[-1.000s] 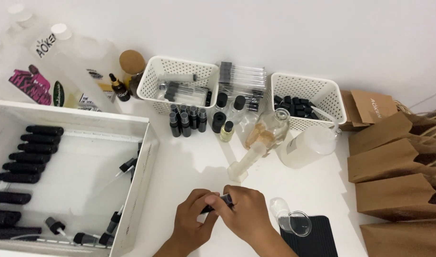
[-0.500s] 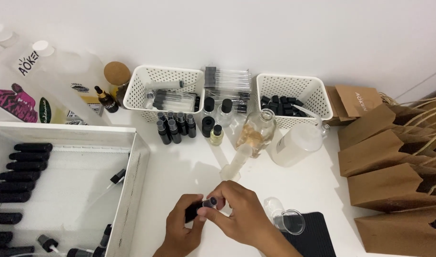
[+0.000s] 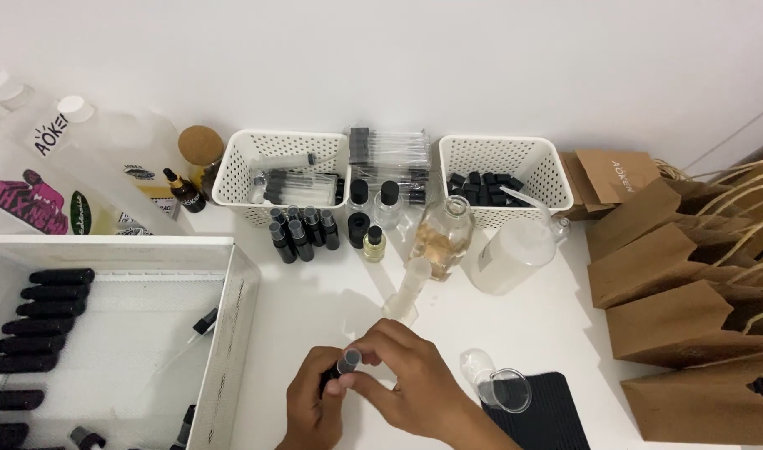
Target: The person uses a pipette to transfer a clear liquid from a large bottle into a small glass beaker. They then pour the liquid from the beaker into a small black dropper bottle and secure the cap. The filled bottle is placed into a white storage box alongside other similar bottles.
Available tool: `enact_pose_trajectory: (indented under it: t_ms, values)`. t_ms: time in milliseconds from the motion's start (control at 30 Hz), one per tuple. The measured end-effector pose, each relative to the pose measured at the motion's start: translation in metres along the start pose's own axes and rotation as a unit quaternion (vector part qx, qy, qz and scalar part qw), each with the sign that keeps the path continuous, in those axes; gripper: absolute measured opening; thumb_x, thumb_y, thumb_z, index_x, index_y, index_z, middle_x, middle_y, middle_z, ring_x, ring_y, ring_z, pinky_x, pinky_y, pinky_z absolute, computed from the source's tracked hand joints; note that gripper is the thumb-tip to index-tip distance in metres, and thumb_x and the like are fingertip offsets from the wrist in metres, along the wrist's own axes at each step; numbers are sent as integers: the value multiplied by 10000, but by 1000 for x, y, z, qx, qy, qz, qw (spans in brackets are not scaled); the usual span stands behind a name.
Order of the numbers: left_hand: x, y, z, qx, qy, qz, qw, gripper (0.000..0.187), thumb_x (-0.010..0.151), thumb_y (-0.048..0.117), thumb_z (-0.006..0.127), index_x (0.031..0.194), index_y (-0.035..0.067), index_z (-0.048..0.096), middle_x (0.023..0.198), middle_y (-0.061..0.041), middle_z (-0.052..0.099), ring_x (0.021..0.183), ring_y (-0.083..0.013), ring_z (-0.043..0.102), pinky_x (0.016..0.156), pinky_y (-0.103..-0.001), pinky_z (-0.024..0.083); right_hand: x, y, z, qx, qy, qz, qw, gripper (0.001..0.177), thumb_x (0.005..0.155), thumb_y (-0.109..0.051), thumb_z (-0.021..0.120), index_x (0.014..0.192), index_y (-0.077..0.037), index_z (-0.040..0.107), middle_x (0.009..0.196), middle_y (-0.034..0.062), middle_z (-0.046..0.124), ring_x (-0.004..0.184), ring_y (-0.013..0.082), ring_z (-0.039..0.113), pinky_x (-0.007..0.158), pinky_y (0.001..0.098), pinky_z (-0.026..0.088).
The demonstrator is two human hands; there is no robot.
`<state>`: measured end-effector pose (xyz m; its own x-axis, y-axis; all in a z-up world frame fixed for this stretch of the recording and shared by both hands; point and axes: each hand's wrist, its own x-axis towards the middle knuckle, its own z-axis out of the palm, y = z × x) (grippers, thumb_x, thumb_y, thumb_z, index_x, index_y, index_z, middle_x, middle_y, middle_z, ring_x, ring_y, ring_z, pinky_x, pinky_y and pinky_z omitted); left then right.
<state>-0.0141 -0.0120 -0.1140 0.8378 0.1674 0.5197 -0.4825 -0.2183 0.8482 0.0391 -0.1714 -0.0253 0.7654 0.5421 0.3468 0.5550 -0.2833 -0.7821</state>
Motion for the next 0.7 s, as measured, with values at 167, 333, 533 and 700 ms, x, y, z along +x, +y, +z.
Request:
enact_pose_trajectory:
  t_ms: [167,333,533,700]
  values:
    - [-20,-16,-3,4,2,-88,996,415,1015,438,514,1173,67,611,948,-32,683,686,-103,570,603,-245,450,-9,5,14,5,10,131,991,326,875,-407,795,849,-155,591,820,-38,555,709,105,542,398,273,388]
    - [-4,11,-3,-11,-18,-82,996,486,1047,498,432,982,71,653,783,0,579,649,-114,471,601,-259,392,2,-8,-13,46,-73,6,996,467,961,-377,708,1346,-141,591,1252,84,566,1108,232,649,956,353,534]
    - [-8,20,2,-107,47,-114,987,531,991,490,518,1058,1,715,674,-10,552,567,-104,435,491,-263,359,6,-21,-8,98,-42,-77,991,212,966,-113,737,1176,-89,717,1204,68,671,1047,243,670,928,373,539]
    - [4,44,4,-123,9,-204,971,480,992,457,505,746,46,532,698,-39,472,669,-173,457,631,-304,356,4,-2,9,6,68,-93,993,230,852,-311,850,942,-124,751,1000,-2,709,873,178,662,759,322,547]
